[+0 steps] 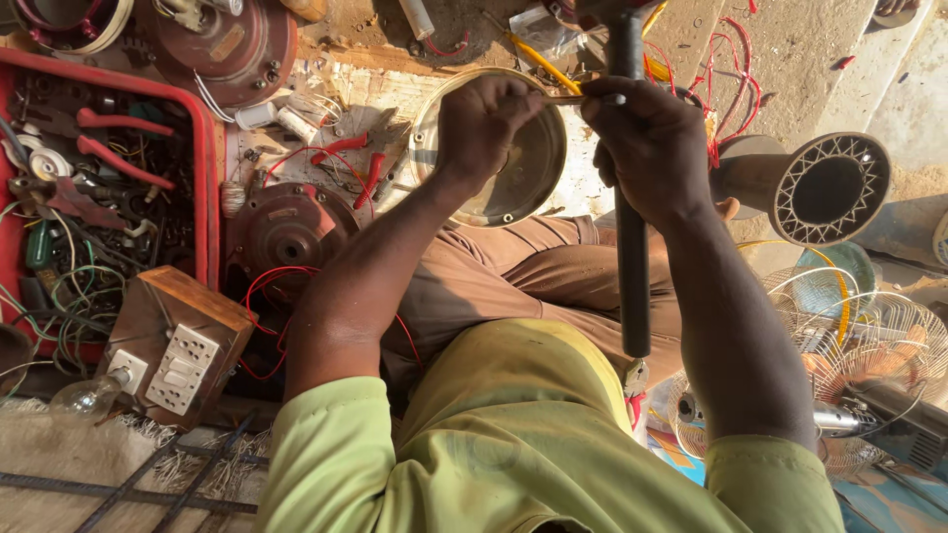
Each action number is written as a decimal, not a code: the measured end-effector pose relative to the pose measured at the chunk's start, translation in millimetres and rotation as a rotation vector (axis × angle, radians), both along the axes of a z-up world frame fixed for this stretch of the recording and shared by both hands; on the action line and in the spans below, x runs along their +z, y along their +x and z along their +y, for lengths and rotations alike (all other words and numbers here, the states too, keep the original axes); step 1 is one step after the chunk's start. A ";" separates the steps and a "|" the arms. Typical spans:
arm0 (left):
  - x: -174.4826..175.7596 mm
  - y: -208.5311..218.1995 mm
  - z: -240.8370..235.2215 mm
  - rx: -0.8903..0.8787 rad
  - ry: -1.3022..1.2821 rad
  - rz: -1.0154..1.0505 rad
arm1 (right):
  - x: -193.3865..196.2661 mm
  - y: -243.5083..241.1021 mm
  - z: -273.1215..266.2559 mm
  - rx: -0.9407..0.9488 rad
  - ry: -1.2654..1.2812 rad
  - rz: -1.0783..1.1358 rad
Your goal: The person is repairing an electrical motor component. They use a hammer and a metal punch to tap and adjust a central shaft or bearing within a circular metal housing. The person repeatedly positions the punch and strikes it with the hammer to drive the component into place.
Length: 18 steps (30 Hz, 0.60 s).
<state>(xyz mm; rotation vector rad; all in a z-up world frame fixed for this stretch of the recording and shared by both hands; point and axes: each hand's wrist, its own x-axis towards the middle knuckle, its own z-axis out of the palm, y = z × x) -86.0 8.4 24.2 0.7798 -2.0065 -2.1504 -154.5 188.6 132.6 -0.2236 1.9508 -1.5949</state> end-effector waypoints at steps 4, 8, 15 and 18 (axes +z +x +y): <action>-46.7 0.2 23.4 0.365 0.140 -0.227 | -24.0 3.5 24.9 -0.141 -0.022 -0.080; -92.7 -3.0 39.5 0.558 0.282 -0.031 | -54.5 11.4 33.8 -0.216 0.015 -0.185; -119.6 11.0 37.1 0.241 0.219 0.053 | -97.2 20.4 21.6 -0.167 0.076 -0.255; -110.4 24.5 18.4 -0.054 -0.053 0.134 | -105.9 17.4 12.9 -0.129 0.133 -0.238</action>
